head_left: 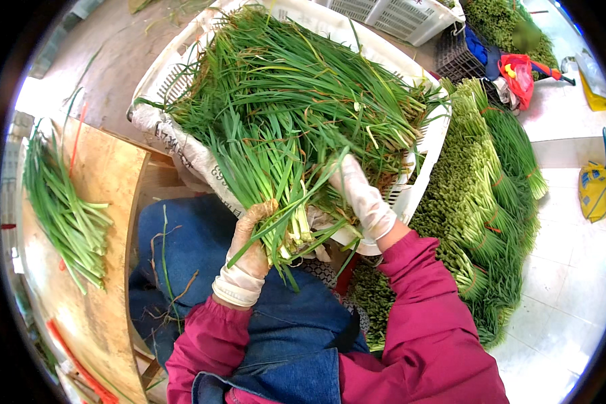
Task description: The person cleans and bundles green onions by hand, removing outer layers and securing the bundles with red ties before placing them into a white plastic crate.
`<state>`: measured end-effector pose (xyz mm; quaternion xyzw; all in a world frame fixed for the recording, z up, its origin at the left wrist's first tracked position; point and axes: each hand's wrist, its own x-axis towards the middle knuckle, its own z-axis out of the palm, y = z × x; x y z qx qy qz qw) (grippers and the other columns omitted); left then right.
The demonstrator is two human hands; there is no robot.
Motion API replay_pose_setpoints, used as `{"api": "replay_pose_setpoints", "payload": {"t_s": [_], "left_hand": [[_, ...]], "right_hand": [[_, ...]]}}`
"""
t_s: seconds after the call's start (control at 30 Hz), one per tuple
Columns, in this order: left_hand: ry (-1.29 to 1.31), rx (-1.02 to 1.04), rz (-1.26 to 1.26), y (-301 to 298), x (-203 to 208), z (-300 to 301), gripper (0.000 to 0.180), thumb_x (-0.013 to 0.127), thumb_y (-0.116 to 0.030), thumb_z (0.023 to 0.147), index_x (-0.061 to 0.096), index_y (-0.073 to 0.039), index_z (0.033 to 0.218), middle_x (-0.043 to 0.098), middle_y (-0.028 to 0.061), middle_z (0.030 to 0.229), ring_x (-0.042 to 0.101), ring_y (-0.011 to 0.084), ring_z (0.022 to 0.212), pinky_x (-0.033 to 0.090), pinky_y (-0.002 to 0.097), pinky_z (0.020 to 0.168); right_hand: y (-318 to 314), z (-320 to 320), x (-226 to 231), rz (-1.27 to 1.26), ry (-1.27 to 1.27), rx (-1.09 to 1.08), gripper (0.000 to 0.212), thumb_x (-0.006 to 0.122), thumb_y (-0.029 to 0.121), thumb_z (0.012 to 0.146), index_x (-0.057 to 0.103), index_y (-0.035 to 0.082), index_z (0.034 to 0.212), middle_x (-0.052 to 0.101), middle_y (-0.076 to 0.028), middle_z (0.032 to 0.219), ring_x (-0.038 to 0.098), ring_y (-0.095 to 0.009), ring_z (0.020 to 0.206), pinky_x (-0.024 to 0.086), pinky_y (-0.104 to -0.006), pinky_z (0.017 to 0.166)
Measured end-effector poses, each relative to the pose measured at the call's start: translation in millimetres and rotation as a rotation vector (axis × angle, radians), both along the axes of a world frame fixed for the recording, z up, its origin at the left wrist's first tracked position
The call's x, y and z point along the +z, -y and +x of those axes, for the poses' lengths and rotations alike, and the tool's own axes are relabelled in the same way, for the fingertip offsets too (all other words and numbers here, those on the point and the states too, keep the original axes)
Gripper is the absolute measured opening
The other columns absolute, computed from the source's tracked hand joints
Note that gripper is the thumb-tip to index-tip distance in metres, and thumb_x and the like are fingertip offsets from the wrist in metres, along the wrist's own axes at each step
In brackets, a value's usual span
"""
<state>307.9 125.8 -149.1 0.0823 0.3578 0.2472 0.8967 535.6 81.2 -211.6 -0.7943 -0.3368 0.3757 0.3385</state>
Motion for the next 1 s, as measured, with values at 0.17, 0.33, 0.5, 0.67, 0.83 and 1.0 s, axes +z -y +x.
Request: {"api": "replay_pose_setpoints", "payload": {"t_s": [0.17, 0.33, 0.5, 0.67, 0.83, 1.0], "left_hand": [[-0.006, 0.047, -0.048, 2, -1, -1, 0.03, 0.05, -0.025, 0.083, 0.054, 0.001, 0.098, 0.059, 0.0217, 0.097, 0.06, 0.0369, 0.08, 0.051, 0.0491, 0.071], [0.04, -0.021, -0.064, 1, 7, 3, 0.03, 0.05, -0.022, 0.083, 0.053, 0.001, 0.102, 0.06, 0.0179, 0.096, 0.061, 0.0311, 0.082, 0.052, 0.0442, 0.072], [-0.024, 0.037, -0.065, 0, 28, 11, 0.019, 0.056, -0.013, 0.079, 0.056, -0.001, 0.093, 0.06, 0.0097, 0.087, 0.06, 0.0194, 0.071, 0.054, 0.0313, 0.062], [0.051, -0.067, -0.067, -2, 22, 10, 0.026, 0.053, -0.018, 0.08, 0.055, 0.001, 0.099, 0.061, 0.0131, 0.092, 0.061, 0.0234, 0.079, 0.053, 0.0368, 0.071], [-0.05, -0.13, -0.023, -1, 31, 6, 0.028, 0.051, -0.019, 0.081, 0.055, 0.001, 0.101, 0.062, 0.0125, 0.087, 0.061, 0.0221, 0.07, 0.053, 0.0343, 0.063], [-0.144, -0.25, 0.036, -5, 49, -2, 0.033, 0.049, -0.021, 0.08, 0.055, 0.003, 0.101, 0.062, 0.0136, 0.081, 0.061, 0.0225, 0.061, 0.052, 0.0325, 0.055]], "right_hand": [[0, 21, 63, -0.248, -0.236, 0.003, 0.014, 0.062, 0.017, 0.07, 0.064, 0.004, 0.075, 0.059, -0.009, 0.066, 0.053, -0.018, 0.057, 0.043, -0.0292, 0.052], [44, 9, 86, -0.451, -0.213, 0.146, 0.024, 0.065, 0.022, 0.067, 0.065, 0.001, 0.079, 0.062, -0.012, 0.071, 0.057, -0.019, 0.063, 0.044, -0.0312, 0.061], [35, -16, 95, -0.425, 0.063, 0.432, 0.028, 0.063, 0.023, 0.066, 0.062, -0.002, 0.078, 0.059, -0.019, 0.069, 0.058, -0.03, 0.066, 0.044, -0.0358, 0.064], [30, -28, 106, -0.292, -0.52, -0.049, 0.016, 0.059, 0.007, 0.068, 0.061, -0.004, 0.079, 0.061, -0.015, 0.068, 0.058, -0.023, 0.061, 0.046, -0.0311, 0.056], [15, -74, 140, -0.316, -0.656, -0.213, 0.019, 0.045, 0.005, 0.085, 0.052, -0.005, 0.099, 0.048, -0.005, 0.059, 0.048, -0.013, 0.05, 0.04, -0.0239, 0.04], [44, -103, 105, 0.018, -0.621, -0.075, 0.017, 0.043, 0.014, 0.087, 0.052, -0.001, 0.085, 0.052, -0.007, 0.066, 0.049, -0.015, 0.057, 0.042, -0.028, 0.051]]}}
